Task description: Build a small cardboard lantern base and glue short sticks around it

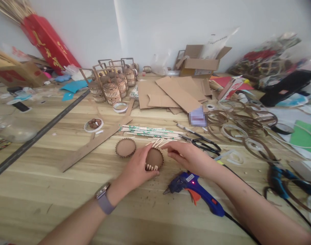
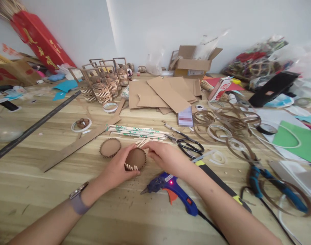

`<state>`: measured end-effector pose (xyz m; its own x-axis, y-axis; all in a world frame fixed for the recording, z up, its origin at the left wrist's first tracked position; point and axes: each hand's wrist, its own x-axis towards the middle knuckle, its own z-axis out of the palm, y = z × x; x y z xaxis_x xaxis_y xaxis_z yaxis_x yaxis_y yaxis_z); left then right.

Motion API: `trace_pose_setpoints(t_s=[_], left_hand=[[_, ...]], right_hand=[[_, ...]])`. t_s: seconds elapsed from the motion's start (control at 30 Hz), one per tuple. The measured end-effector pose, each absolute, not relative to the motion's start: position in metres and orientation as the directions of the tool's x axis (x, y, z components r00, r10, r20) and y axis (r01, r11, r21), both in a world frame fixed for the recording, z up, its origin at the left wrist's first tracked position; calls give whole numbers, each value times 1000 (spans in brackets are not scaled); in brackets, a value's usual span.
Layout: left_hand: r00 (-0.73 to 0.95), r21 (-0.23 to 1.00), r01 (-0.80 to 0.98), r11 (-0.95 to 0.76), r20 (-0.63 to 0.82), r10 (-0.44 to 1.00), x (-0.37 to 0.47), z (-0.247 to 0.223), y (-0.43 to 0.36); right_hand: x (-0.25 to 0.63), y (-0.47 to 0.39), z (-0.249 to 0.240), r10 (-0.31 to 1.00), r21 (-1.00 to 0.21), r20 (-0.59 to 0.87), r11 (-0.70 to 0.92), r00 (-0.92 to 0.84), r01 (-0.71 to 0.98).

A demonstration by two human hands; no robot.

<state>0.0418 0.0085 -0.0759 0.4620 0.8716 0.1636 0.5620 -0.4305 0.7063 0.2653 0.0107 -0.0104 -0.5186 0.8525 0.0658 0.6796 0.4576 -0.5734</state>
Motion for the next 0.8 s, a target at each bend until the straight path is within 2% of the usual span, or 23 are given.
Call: trace_pose_setpoints(t_s=[0.07,0.17,0.6,0.8], left_hand=[[467,716,545,-437,174,867,41,-76,9],[470,723,526,-447,190,862,41,-77,9],[468,707,528,-471,221,856,42,-82,10],[463,712,530,-461,213,860,43,-81,10]], right_hand=[[262,7,-12,860,-704,26,378,-509,602],[254,4,-17,871,-751,-49,291,-489,592],[242,-1,-27,850,-689,-104,313,-516,654],[240,-3,-24,837,-605,-133,355,-530,712]])
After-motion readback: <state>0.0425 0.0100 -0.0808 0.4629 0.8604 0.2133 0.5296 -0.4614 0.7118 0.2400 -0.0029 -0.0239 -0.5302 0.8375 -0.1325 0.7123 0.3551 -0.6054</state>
